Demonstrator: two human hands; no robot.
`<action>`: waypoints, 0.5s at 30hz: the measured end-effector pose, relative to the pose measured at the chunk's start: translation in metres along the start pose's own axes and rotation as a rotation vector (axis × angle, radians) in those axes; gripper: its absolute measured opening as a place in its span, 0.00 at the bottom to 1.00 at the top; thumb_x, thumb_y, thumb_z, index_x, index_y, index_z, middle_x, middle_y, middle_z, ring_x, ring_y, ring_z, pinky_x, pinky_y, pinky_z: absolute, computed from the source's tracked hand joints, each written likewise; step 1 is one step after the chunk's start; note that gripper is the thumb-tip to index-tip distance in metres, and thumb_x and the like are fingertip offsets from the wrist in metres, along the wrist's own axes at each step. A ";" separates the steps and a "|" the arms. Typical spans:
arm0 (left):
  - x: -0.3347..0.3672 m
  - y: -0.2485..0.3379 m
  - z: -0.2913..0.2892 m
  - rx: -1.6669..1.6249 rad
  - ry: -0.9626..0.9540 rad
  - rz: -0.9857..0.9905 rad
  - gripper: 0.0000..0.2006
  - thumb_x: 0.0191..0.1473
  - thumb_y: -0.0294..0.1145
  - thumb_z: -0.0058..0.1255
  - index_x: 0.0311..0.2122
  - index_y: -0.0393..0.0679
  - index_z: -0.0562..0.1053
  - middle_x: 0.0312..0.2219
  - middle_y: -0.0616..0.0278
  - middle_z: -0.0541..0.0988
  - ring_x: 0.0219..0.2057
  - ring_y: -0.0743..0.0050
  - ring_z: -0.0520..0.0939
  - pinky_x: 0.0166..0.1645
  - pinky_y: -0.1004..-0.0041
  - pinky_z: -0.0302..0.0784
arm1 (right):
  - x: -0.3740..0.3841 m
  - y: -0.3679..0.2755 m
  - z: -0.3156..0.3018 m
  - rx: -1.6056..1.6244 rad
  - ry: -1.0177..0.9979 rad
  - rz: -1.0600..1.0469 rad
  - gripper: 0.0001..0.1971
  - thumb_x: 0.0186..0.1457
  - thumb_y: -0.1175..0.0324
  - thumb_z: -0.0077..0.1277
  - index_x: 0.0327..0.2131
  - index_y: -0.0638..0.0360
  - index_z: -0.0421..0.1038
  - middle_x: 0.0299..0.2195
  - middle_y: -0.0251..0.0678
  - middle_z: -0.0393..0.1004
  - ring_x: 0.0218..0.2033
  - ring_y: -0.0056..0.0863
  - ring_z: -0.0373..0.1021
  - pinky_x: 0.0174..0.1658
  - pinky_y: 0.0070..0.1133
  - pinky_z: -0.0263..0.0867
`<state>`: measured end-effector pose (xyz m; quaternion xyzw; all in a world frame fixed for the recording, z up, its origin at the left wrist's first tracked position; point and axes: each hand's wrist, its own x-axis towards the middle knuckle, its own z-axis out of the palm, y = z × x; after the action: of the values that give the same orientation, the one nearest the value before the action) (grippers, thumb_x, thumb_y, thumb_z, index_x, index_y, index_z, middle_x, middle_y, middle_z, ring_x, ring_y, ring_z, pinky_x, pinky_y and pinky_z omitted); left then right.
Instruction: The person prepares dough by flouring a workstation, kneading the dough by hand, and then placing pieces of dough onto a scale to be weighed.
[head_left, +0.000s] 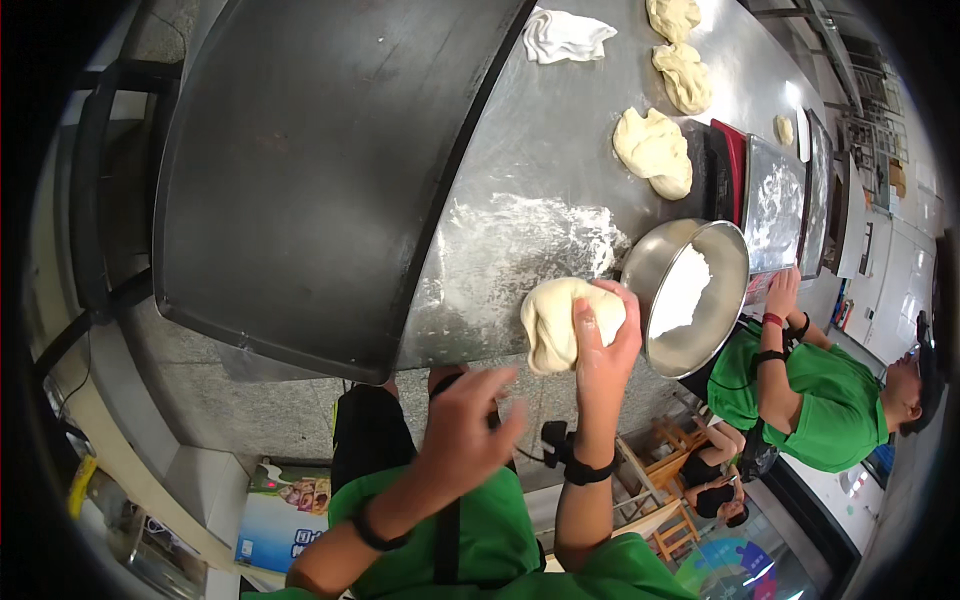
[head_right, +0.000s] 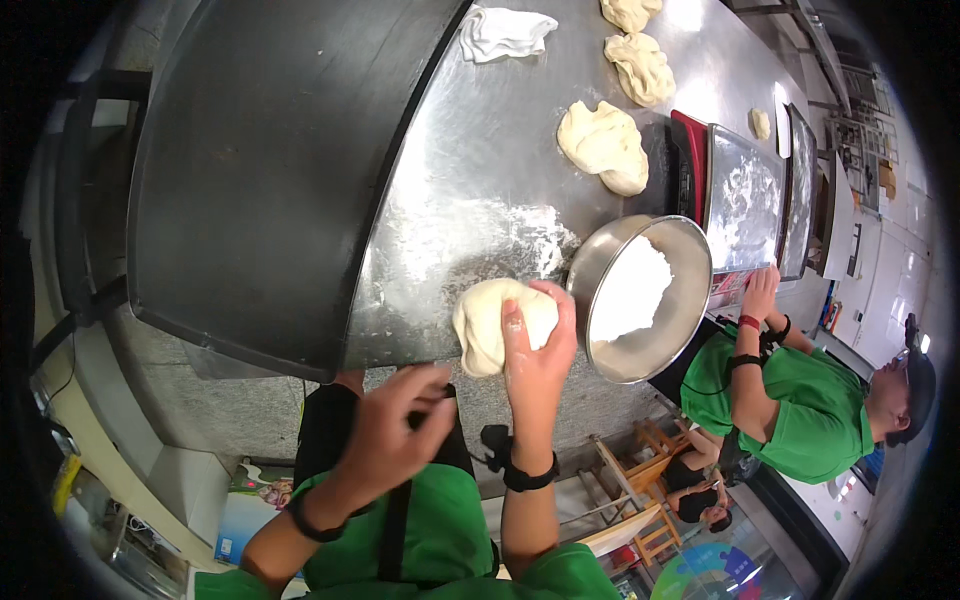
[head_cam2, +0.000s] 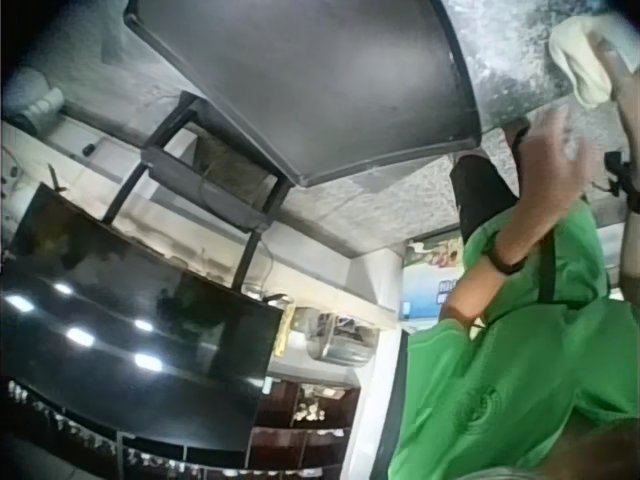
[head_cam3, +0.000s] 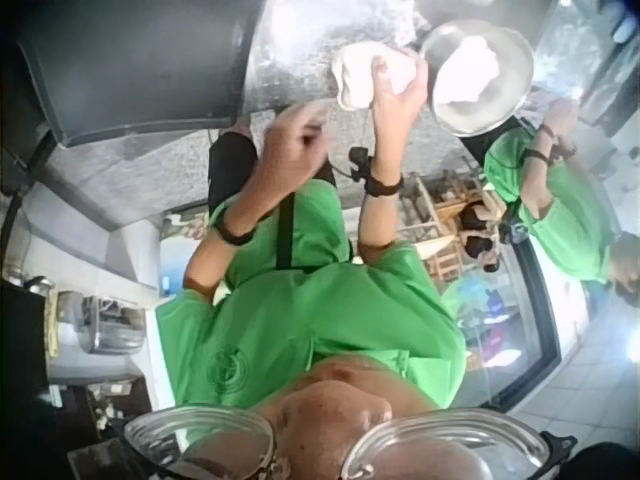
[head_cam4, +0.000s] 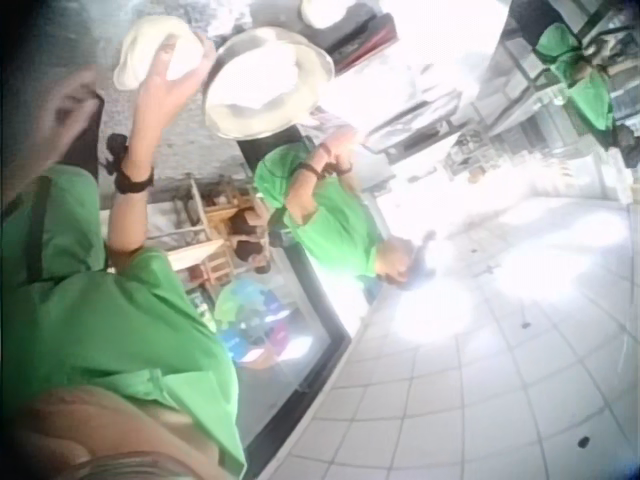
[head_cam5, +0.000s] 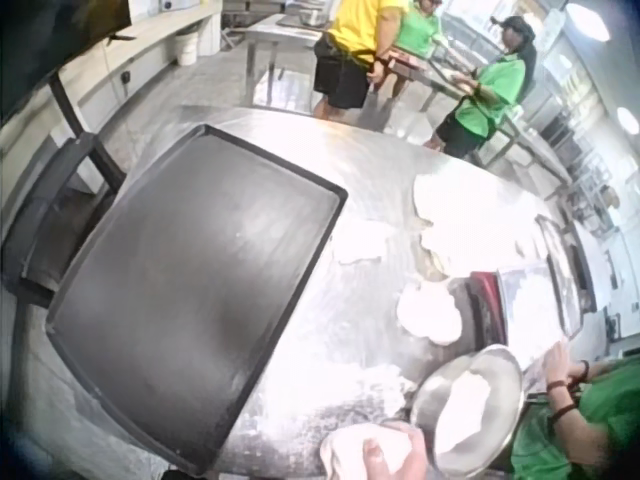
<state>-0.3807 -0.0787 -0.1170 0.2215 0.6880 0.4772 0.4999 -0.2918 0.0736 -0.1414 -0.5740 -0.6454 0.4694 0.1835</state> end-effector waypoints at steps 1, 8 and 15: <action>-0.012 -0.004 -0.021 -0.012 0.080 -0.029 0.09 0.55 0.29 0.50 0.37 0.33 0.73 0.29 0.52 0.77 0.28 0.66 0.80 0.33 0.71 0.75 | 0.002 0.000 0.003 0.004 0.002 0.006 0.15 0.55 0.69 0.55 0.44 0.64 0.67 0.37 0.37 0.71 0.37 0.23 0.68 0.43 0.20 0.65; -0.100 -0.101 -0.214 0.065 0.862 -0.389 0.08 0.58 0.24 0.40 0.30 0.40 0.73 0.23 0.73 0.71 0.23 0.86 0.67 0.26 0.82 0.60 | 0.018 0.020 0.025 -0.539 -0.072 -0.519 0.25 0.49 0.66 0.58 0.50 0.62 0.65 0.47 0.50 0.67 0.46 0.47 0.67 0.47 0.34 0.66; -0.075 -0.238 -0.291 -0.108 1.279 -0.377 0.13 0.60 0.34 0.38 0.39 0.37 0.72 0.33 0.60 0.75 0.38 0.70 0.75 0.45 0.72 0.69 | 0.010 0.024 0.046 -0.608 -0.088 -0.576 0.21 0.54 0.59 0.52 0.51 0.54 0.70 0.55 0.47 0.62 0.57 0.49 0.57 0.59 0.42 0.51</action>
<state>-0.5712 -0.3704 -0.2769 -0.2542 0.8509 0.4529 0.0788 -0.3163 0.0623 -0.1870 -0.3774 -0.8959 0.2112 0.1018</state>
